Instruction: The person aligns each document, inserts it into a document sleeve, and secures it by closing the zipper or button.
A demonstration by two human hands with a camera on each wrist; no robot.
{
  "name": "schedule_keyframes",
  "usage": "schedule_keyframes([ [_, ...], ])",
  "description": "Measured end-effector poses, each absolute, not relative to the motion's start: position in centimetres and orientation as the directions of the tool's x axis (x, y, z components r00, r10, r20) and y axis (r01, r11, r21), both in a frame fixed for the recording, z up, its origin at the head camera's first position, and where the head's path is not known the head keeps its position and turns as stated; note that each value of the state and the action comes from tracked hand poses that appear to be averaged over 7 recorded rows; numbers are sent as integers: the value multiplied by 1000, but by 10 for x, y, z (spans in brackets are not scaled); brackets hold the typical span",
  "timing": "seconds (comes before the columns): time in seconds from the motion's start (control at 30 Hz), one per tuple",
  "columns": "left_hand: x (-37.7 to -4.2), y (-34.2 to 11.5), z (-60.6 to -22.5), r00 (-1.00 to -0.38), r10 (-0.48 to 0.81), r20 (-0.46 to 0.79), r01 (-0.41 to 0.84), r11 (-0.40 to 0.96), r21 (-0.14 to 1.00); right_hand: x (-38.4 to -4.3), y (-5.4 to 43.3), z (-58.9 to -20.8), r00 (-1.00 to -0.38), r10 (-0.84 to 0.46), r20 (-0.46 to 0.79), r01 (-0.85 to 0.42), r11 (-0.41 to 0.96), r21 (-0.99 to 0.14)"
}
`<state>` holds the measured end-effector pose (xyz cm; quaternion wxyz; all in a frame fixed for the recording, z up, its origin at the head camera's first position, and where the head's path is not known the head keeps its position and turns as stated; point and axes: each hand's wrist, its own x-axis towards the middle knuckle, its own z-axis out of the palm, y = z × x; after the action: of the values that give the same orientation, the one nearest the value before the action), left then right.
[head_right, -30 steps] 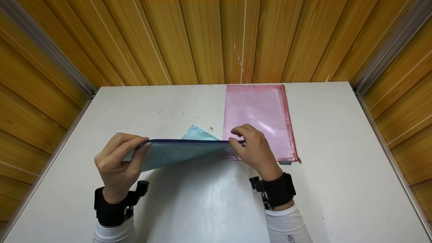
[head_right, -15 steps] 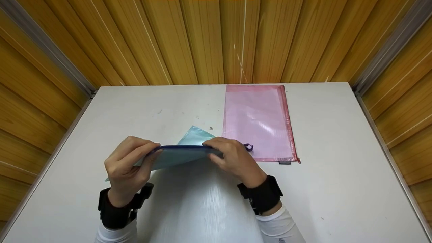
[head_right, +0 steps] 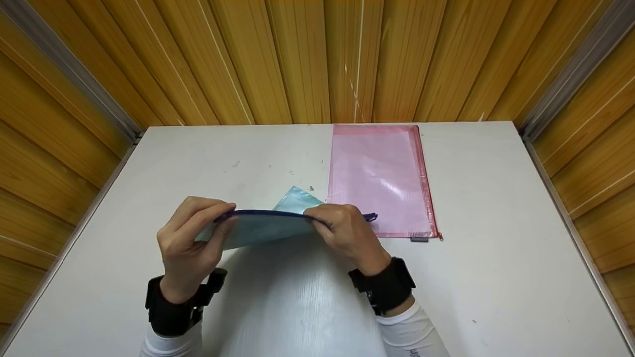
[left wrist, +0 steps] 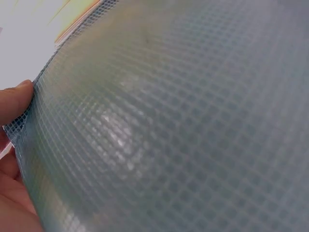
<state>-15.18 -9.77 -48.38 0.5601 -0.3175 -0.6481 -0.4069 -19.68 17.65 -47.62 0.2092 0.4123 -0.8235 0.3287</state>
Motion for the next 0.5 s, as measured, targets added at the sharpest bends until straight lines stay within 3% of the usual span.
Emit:
schedule_keyframes([
  [0.23, -153, -106, -487, -243, -95, 965, 821, 511, 256, -199, 180, -473, -540, -471, 697, -835, 405, -373],
  [0.5, -159, -125, -491, -278, -302, 912, 715, 568, 406, -199, 189, -461, -524, -335, 783, -842, 338, -420],
])
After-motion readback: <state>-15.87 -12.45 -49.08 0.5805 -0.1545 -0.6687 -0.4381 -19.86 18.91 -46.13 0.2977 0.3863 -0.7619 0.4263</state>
